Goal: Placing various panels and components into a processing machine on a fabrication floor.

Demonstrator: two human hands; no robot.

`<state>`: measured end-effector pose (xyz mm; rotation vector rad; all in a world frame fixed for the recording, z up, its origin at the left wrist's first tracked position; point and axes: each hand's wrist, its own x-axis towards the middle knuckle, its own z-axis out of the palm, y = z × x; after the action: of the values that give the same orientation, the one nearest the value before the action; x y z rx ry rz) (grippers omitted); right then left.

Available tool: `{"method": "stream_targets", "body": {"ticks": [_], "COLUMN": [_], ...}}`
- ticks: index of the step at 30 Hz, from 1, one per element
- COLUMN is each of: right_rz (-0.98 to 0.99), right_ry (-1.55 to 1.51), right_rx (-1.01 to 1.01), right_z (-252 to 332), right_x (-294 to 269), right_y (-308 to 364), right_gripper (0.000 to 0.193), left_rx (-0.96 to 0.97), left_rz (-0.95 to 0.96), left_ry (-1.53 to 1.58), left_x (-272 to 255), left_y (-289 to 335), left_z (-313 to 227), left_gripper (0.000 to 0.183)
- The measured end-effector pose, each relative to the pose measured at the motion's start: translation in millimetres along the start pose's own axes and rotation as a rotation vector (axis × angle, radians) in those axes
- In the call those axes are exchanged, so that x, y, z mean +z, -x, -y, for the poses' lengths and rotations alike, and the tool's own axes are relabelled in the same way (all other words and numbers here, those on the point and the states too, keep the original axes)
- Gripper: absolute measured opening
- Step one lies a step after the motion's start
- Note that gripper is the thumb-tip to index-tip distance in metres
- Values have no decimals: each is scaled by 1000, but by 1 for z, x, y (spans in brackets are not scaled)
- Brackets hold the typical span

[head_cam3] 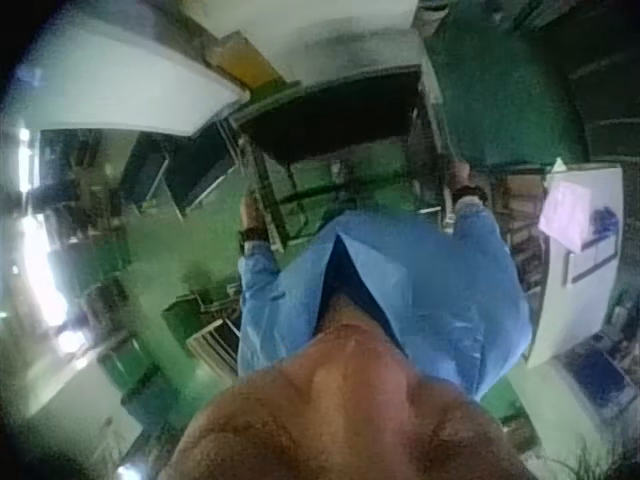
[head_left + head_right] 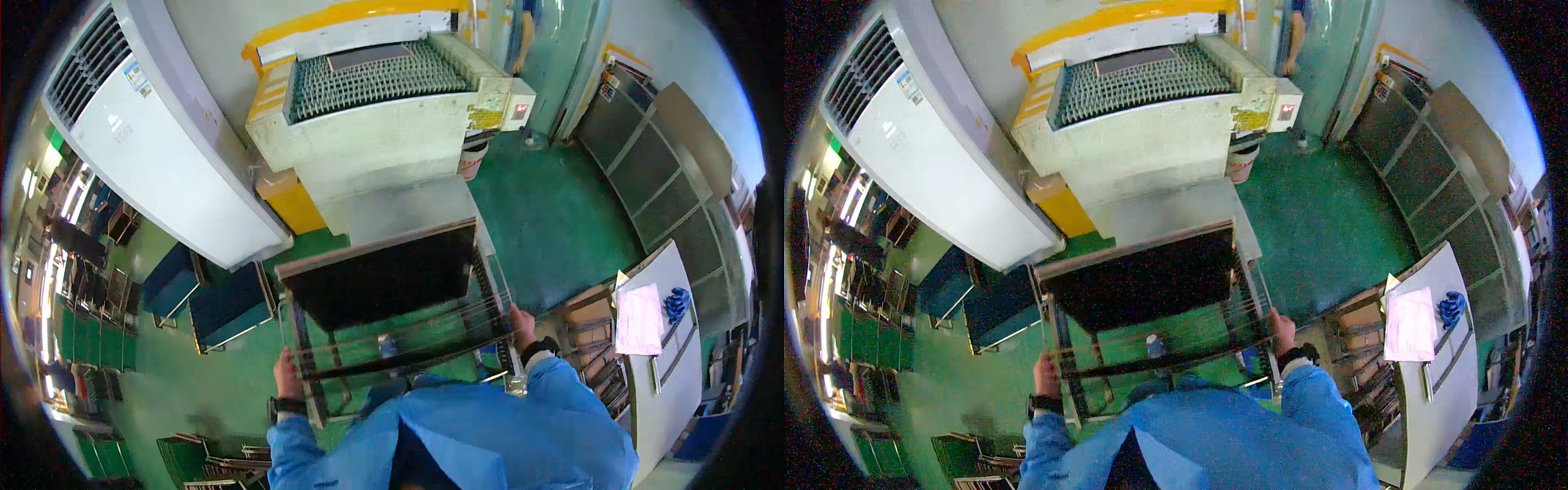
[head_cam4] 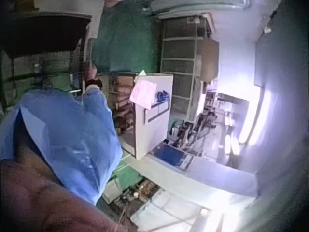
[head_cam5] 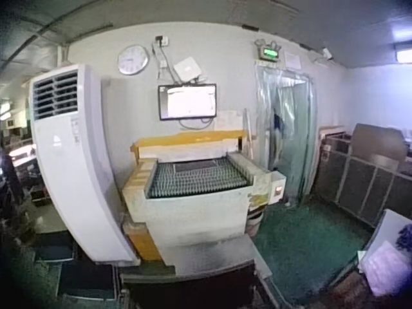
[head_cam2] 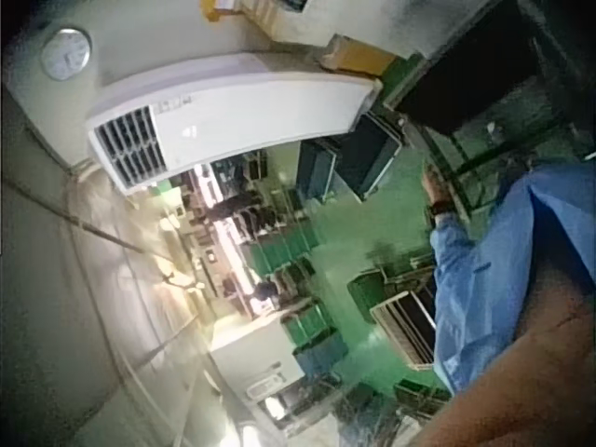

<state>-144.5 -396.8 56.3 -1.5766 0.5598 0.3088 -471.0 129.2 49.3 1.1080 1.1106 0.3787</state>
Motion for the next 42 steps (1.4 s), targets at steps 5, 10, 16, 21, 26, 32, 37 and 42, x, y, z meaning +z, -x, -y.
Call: {"method": "stream_targets", "body": {"ticks": [5, 10, 16, 21, 26, 32, 37, 42], "right_rz": [-40, -180, -197, -259, -181, -118, -122, 41], "right_ry": [-66, 4, -11, 283, 103, 296, 382, 745], "right_rx": [-92, -105, -66, -195, -72, -112, 102, -255], "right_z": [-5, 21, 35, 49, 145, 152, 105, 98], "right_x": [16, 39, 46, 45, 113, 146, 124, 69], "right_y": [-55, -77, -143, -242, -305, -422, -481, -506], "right_gripper": [43, 42, 48, 59, 50, 51, 52, 36], "left_rx": [447, -15, -114, -148, -160, -143, -274, -270], "left_rz": [31, 112, -8, 24, 16, -48, -175, -95], "left_ry": [-210, 48, -73, -36, 126, -26, -117, -138], "left_x": [69, 119, 196, 256, 293, 315, 390, 390], "left_y": [-86, -145, -186, -228, -275, -327, -284, -293], "left_z": [-49, -95, -125, -140, -122, -77, -148, -140], "left_gripper": [36, 25, 23, 19, 20, 28, 31, 28]}}
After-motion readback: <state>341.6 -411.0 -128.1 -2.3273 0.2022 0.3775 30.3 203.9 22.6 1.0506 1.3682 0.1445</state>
